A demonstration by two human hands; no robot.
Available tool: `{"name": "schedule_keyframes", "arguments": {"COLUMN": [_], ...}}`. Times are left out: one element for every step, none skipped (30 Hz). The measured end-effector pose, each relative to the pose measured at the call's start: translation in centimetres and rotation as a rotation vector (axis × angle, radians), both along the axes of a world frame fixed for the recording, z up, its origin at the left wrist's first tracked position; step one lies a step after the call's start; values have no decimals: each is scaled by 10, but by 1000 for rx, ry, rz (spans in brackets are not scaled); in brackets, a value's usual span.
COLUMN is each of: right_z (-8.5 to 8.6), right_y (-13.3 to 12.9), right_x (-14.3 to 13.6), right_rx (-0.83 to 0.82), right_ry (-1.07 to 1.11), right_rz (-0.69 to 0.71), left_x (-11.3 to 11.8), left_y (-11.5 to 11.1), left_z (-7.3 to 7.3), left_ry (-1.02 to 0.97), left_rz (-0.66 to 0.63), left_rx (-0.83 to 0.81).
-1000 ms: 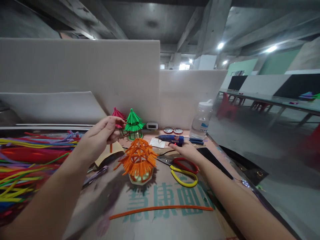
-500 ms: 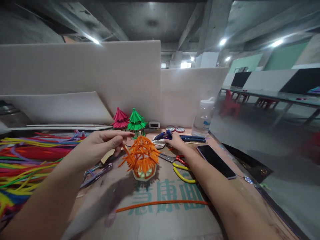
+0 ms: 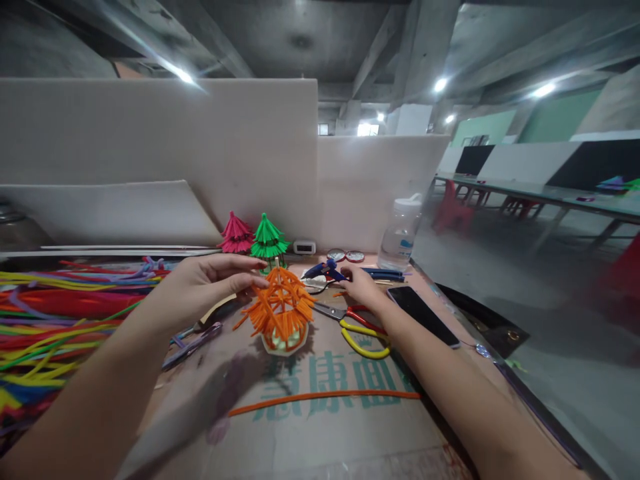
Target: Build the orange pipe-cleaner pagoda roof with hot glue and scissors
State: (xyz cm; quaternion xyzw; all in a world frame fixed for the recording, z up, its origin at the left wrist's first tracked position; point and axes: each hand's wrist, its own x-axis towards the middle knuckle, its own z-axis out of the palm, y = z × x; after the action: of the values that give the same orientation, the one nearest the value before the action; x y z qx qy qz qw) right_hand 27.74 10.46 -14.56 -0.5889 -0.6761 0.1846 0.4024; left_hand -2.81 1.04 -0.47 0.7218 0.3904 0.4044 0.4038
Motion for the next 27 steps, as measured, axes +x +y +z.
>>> {"name": "schedule_keyframes", "arguments": {"right_z": [4,9,16,25,34,44,55,66,76,85,93,99,103,105,106,104,102,99,95,91,87,83,80,77,75,74,74], "right_y": [-6,-13,-22,-32,-44,-58,-72,-86,-99,-112,-123,-131,-137,-141,-143,-144,-143,-142,-141,-140,-139,-139,-138,-138,-139,-139,-139], "right_x": [3,4,5,4,1,-4,-11,-21,-31,-43,-54,-64,-73,-81,-87,-91,-94,-96,-97,-97,-97,-96,-95,-95,-94,-94,-94], "right_rx": [44,97,154,206,245,264,269,256,222,188,148,108,78,45,16,-10,-32,-50,-62,-66,-60,-51,-41,-32,-27,-26,-25], "right_ry": [10,21,33,44,52,56,55,50,48,41,22,10,20,34,58,86,115,144,169,189,201,206,206,200,193,187,184], "right_rz": [-55,-112,-162,-192,-197,-172,-125,-42,77,187,283,341,366,385,395,402,406,411,416,422,429,432,434,430,420,408,396], "left_x": [1,2,4,6,8,9,11,13,16,18,20,21,23,24,25,26,26,26,25,24,22,19,16,13,10,8,6], "left_y": [0,-1,-2,-4,-5,-7,-8,-9,-10,-11,-12,-13,-14,-15,-16,-16,-17,-17,-16,-15,-14,-11,-9,-6,-4,-2,0], "left_z": [0,1,2,2,3,3,2,1,0,-1,-2,-3,-3,-3,-3,-2,-1,-1,0,0,1,1,1,1,1,1,1], "left_ry": [-9,-18,-25,-28,-28,-25,-23,-22,-17,-13,-10,-8,-6,-7,-8,-8,-7,-8,-12,-19,-27,-35,-39,-37,-29,-12,15], "left_rz": [12,20,25,24,19,10,1,-9,-20,-27,-32,-32,-26,-15,-2,11,21,31,43,57,74,91,111,131,148,161,167], "left_rx": [4,4,2,0,-3,-4,0,11,27,45,63,80,91,103,113,120,123,125,127,132,143,165,200,239,278,310,325]}}
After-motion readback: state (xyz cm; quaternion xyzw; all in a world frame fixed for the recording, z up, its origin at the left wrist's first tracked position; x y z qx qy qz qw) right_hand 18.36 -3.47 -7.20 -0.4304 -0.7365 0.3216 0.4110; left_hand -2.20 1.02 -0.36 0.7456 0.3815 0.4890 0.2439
